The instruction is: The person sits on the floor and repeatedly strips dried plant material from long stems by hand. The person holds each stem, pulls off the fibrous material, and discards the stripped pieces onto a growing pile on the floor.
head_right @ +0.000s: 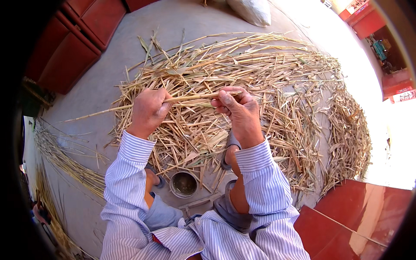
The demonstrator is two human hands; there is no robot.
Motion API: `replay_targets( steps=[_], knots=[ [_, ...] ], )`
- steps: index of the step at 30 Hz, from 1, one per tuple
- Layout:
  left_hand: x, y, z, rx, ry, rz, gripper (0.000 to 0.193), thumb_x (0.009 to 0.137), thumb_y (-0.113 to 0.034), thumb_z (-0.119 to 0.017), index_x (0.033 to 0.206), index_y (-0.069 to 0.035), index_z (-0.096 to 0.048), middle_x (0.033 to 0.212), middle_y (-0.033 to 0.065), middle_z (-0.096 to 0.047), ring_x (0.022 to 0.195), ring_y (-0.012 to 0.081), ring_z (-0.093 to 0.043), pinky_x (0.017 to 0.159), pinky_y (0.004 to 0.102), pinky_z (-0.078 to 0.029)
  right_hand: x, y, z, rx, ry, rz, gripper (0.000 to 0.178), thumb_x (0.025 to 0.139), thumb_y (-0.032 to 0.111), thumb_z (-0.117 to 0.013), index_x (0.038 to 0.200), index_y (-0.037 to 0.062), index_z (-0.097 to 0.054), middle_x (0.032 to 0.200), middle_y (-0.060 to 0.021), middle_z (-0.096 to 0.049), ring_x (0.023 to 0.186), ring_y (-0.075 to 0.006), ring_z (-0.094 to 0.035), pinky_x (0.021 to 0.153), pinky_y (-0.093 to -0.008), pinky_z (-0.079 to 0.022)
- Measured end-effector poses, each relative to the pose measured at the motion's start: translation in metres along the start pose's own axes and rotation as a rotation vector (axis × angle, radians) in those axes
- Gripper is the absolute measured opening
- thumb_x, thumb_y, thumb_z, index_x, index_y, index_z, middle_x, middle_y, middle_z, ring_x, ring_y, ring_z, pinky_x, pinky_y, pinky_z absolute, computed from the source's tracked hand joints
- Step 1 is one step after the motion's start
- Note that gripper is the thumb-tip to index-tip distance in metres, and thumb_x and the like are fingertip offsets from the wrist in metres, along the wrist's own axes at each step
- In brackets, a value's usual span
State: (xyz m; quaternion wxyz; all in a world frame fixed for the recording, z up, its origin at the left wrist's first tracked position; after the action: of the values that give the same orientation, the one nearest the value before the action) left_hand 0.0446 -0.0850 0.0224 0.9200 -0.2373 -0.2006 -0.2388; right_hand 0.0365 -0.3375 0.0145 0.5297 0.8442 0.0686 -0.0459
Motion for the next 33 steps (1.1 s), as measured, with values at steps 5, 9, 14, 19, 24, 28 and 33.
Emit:
replay_targets(
  steps=[5, 9, 14, 19, 24, 28, 33],
  knots=[
    [-0.006, 0.014, 0.007, 0.119, 0.095, 0.014, 0.017, 0.082, -0.022, -0.065, 0.081, -0.007, -0.058, 0.067, 0.0102, -0.058, 0.068, 0.0300, -0.057, 0.066, 0.0414, -0.038, 0.001, -0.004, -0.016, -0.111, -0.103, 0.056, 0.023, 0.091, 0.018, -0.068, 0.103, 0.0002, -0.060, 0.089, -0.0130, -0.070, 0.076, -0.0171, -0.069, 0.064, -0.0264, -0.057],
    [-0.012, 0.032, 0.016, 0.230, 0.010, -0.014, 0.009, 0.081, -0.016, -0.062, 0.081, -0.008, -0.059, 0.070, 0.0076, -0.059, 0.071, 0.0260, -0.059, 0.069, 0.0393, -0.038, 0.012, -0.006, 0.022, -0.061, -0.258, 0.179, 0.020, 0.094, 0.022, -0.063, 0.098, 0.0024, -0.060, 0.084, -0.0090, -0.068, 0.071, -0.0133, -0.065, 0.060, -0.0225, -0.053],
    [-0.004, 0.035, 0.034, 0.426, -0.057, -0.108, 0.009, 0.072, -0.009, -0.065, 0.080, -0.011, -0.060, 0.070, 0.0040, -0.059, 0.074, 0.0203, -0.060, 0.073, 0.0372, -0.042, 0.013, 0.009, 0.077, 0.067, -0.384, 0.131, 0.024, 0.096, 0.027, -0.061, 0.098, 0.0029, -0.061, 0.083, -0.0043, -0.064, 0.071, -0.0099, -0.059, 0.059, -0.0205, -0.050],
    [0.008, 0.001, 0.066, 0.536, -0.077, -0.207, 0.010, 0.067, -0.008, -0.066, 0.074, -0.008, -0.059, 0.061, 0.0046, -0.053, 0.069, 0.0208, -0.060, 0.070, 0.0375, -0.045, 0.025, 0.005, 0.105, 0.200, -0.254, 0.045, 0.016, 0.098, 0.023, -0.057, 0.099, 0.0068, -0.060, 0.085, -0.0028, -0.065, 0.070, -0.0097, -0.059, 0.058, -0.0220, -0.052],
    [0.012, -0.011, 0.078, 0.586, -0.052, -0.249, 0.008, 0.067, -0.009, -0.065, 0.068, -0.008, -0.057, 0.061, 0.0050, -0.058, 0.066, 0.0202, -0.061, 0.070, 0.0359, -0.045, 0.015, 0.008, 0.101, 0.224, -0.230, -0.020, 0.016, 0.098, 0.022, -0.056, 0.097, 0.0073, -0.060, 0.081, -0.0016, -0.064, 0.068, -0.0094, -0.059, 0.056, -0.0215, -0.052],
    [0.003, -0.007, 0.093, 0.621, 0.030, -0.191, 0.009, 0.070, -0.008, -0.065, 0.072, -0.008, -0.056, 0.066, 0.0044, -0.061, 0.072, 0.0203, -0.062, 0.074, 0.0361, -0.045, 0.010, 0.011, 0.088, 0.205, -0.144, -0.097, 0.015, 0.098, 0.023, -0.058, 0.096, 0.0083, -0.060, 0.080, -0.0012, -0.064, 0.066, -0.0088, -0.058, 0.054, -0.0211, -0.051],
    [-0.088, 0.073, 0.132, 0.709, 0.101, 0.103, 0.004, 0.077, -0.005, -0.063, 0.079, -0.006, -0.060, 0.073, 0.0068, -0.064, 0.079, 0.0220, -0.062, 0.081, 0.0368, -0.044, -0.036, 0.004, -0.008, 0.102, 0.130, -0.246, 0.012, 0.095, 0.018, -0.060, 0.097, 0.0058, -0.061, 0.079, -0.0049, -0.065, 0.060, -0.0107, -0.058, 0.052, -0.0208, -0.048]
  ],
)
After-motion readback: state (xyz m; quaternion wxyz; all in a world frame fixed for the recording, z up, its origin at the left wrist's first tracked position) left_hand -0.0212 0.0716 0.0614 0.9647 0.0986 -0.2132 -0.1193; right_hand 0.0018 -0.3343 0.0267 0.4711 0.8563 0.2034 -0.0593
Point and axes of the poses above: each hand's wrist, its own x-axis towards the middle knuckle, its own z-axis out of the back of the hand, y = z × x, the point moved 1 cm from there along x, towards the middle knuckle
